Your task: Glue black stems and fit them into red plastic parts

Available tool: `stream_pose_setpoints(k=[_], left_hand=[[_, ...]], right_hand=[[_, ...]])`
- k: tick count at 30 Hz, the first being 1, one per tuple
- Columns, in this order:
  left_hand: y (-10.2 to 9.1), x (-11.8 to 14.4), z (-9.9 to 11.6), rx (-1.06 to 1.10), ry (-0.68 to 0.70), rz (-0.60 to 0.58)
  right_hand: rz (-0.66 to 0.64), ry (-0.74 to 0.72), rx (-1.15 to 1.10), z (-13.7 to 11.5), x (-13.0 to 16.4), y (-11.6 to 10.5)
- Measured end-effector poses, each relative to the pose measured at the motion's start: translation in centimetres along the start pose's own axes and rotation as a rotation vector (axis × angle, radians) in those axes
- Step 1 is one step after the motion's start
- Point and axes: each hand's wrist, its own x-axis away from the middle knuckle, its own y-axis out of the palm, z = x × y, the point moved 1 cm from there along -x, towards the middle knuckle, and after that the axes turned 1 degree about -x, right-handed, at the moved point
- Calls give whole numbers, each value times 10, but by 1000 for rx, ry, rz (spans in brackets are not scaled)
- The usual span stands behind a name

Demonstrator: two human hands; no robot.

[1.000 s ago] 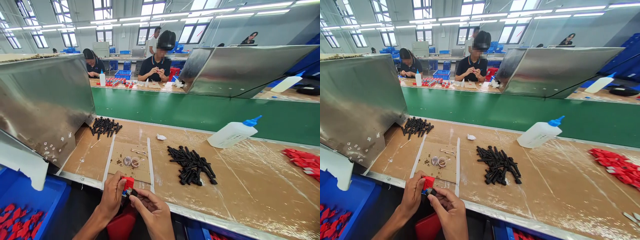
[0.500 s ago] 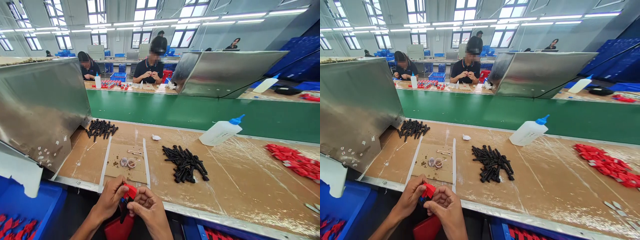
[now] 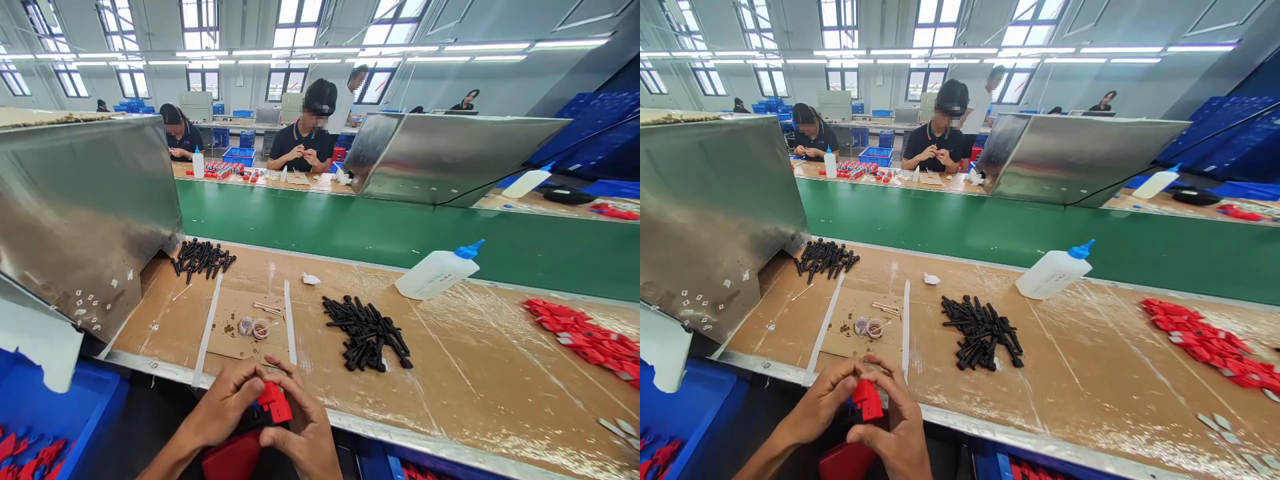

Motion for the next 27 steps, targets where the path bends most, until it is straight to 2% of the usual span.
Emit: stream_pose_setpoints(k=[3,5,8,11,14,19,25,27], left_hand=[[-3,12,5,-287,85,-93],[-4,17,1,-431,120,-155],[-1,19,-10,-610,173,-148],[5,18,-17,-738,289,-96],[11,16,-17,-792,350,-86],[18,15,-16,-840,377,-76],[24,14,-13,-870,431,-129],[25,14,-13,-860,421,-140]], right_hand=[[63,-62,-22,-6,-1,-7],[85,-83,-49,-10,-2,-10],[99,-74,-64,-14,-1,-9],[106,-93,-36,-16,1,-9],[94,-105,-23,-17,3,-11],[82,-100,47,-19,6,-17],[142,-239,107,-11,11,-18],[158,-240,78,-5,12,-19]])
